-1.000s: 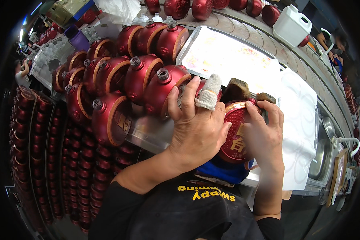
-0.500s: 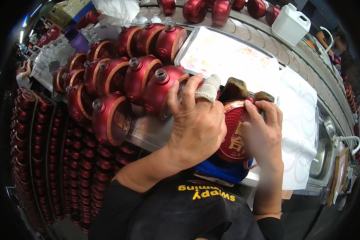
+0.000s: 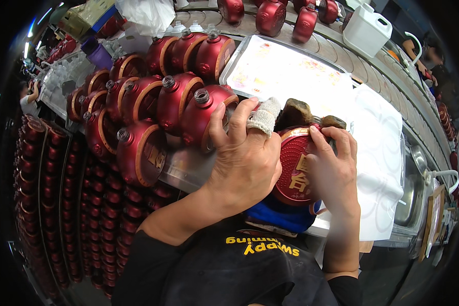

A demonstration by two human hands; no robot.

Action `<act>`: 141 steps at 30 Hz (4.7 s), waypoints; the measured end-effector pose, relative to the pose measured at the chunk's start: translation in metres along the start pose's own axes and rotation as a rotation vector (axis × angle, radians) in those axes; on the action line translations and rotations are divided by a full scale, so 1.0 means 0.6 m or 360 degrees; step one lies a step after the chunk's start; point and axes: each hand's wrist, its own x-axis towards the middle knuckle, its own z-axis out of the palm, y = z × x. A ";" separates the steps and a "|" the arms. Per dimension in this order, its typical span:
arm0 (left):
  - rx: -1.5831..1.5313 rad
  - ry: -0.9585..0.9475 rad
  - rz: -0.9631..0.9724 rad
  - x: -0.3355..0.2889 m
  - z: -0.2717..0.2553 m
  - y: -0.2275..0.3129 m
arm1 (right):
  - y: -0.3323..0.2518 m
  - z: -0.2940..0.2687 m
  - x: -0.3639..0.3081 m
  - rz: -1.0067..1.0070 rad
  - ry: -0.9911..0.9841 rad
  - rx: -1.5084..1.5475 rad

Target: The person applies gold decorative stickers to the bottom of red spherical ornaments on a production line. They peel each sticker from a sheet, place it on the ornament, and press it down to adhere. The person handles one ornament at a time, rotating it to ensure the sticker is properly applied.

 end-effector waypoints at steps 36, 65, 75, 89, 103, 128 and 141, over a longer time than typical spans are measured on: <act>-0.0262 -0.0079 0.0141 -0.002 0.020 -0.006 | 0.005 0.001 0.004 -0.0045 0.0100 0.0110; -0.0255 0.0472 0.0117 -0.039 0.020 -0.019 | -0.013 -0.002 0.014 -0.0031 -0.0085 0.0008; -0.0095 0.0460 -0.0056 -0.039 0.038 -0.015 | -0.013 0.001 0.016 -0.0077 -0.0049 -0.0016; -0.0294 0.0329 0.0224 -0.047 0.019 -0.033 | -0.013 -0.003 0.014 -0.0081 -0.0061 -0.0007; -0.0383 0.0302 0.0129 0.015 0.008 -0.027 | -0.012 -0.030 0.027 0.0085 0.0029 -0.0046; -0.0945 -0.0078 0.0487 0.063 -0.049 0.049 | 0.100 -0.186 -0.104 0.0201 -0.0014 0.1071; -0.0552 -0.0019 0.0000 -0.104 0.076 0.073 | 0.729 -0.336 -0.498 0.1845 -0.0119 -0.0816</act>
